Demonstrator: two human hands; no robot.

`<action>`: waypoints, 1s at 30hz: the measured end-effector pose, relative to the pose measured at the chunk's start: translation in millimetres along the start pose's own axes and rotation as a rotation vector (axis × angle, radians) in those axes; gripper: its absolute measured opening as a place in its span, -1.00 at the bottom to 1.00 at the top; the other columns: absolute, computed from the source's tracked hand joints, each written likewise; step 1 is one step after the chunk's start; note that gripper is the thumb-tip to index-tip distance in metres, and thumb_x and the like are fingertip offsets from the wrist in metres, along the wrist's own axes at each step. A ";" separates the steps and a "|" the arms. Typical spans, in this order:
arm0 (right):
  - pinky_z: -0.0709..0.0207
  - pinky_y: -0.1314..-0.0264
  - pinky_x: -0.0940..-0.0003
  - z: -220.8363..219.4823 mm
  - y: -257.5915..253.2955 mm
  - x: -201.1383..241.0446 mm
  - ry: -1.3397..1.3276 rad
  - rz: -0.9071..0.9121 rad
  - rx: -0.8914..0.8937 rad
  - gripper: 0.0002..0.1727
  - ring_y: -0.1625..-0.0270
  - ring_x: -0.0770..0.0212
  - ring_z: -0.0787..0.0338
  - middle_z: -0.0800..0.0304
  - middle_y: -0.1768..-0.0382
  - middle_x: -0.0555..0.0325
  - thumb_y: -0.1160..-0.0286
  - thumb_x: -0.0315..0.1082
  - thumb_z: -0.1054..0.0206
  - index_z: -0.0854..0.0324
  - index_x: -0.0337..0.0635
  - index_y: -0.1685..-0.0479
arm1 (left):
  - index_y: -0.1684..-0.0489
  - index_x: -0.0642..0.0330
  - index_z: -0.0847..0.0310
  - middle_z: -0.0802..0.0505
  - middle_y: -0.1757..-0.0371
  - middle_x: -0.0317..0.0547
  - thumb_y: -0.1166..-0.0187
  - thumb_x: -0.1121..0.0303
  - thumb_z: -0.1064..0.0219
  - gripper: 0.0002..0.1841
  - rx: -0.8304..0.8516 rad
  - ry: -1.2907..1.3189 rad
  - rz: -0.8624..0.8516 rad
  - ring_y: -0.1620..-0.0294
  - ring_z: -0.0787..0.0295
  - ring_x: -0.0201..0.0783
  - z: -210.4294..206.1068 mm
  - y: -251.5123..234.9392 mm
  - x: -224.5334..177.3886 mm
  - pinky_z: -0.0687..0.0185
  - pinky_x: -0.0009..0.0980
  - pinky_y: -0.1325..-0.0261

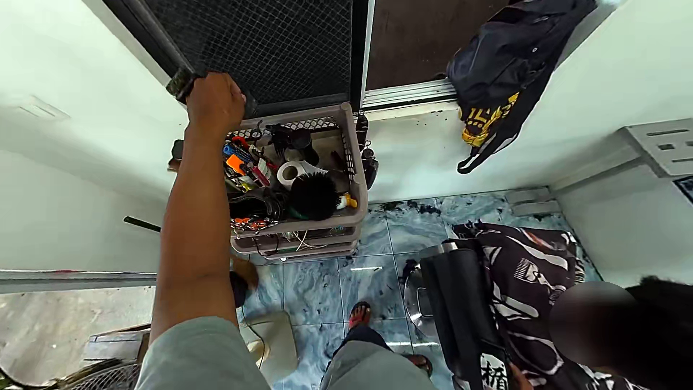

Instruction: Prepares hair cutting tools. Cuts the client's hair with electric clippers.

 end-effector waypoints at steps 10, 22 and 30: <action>-0.74 -0.21 0.30 0.4 3.7 -7.6 0.058 -0.134 0.006 -0.01 -0.10 0.26 -0.85 -0.63 -0.29 -0.52 -0.35 -0.20 -0.43 -0.03 -0.70 -0.68 | -0.68 -0.21 -0.44 -0.49 -0.66 0.22 -0.17 -0.22 -0.69 -0.06 0.289 -0.135 -0.462 -0.51 -0.52 0.42 -63.6 136.0 -118.2 -0.45 0.57 -0.30; -0.82 0.03 0.22 3.4 8.3 -23.3 0.051 -0.198 -0.004 -0.02 0.10 0.26 -0.89 -0.75 -0.17 -0.35 -0.28 -0.23 -0.43 -0.09 -0.54 -0.73 | -0.33 0.33 -0.55 -0.78 -0.09 0.38 -0.81 0.01 -0.09 -0.49 -0.163 0.123 -0.329 -0.11 -0.76 0.16 46.9 112.2 -42.0 -0.60 0.20 -0.22; -0.84 0.15 0.26 2.1 6.2 -25.8 0.011 -0.220 0.004 -0.03 0.22 0.31 -0.89 -0.77 -0.11 -0.28 -0.25 -0.30 -0.42 -0.06 -0.56 -0.72 | -0.47 0.31 -0.55 -0.60 -0.43 0.59 -0.69 0.11 -0.21 -0.48 0.076 -0.049 -0.160 -0.51 -0.45 0.60 -13.6 -11.4 -131.3 -0.26 0.67 -0.36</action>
Point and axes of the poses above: each hand's wrist, its own y-axis away from the middle knuckle, its own z-axis out of the back of the hand, x = y × z, the point moved 8 cm from there along -y, towards the middle knuckle
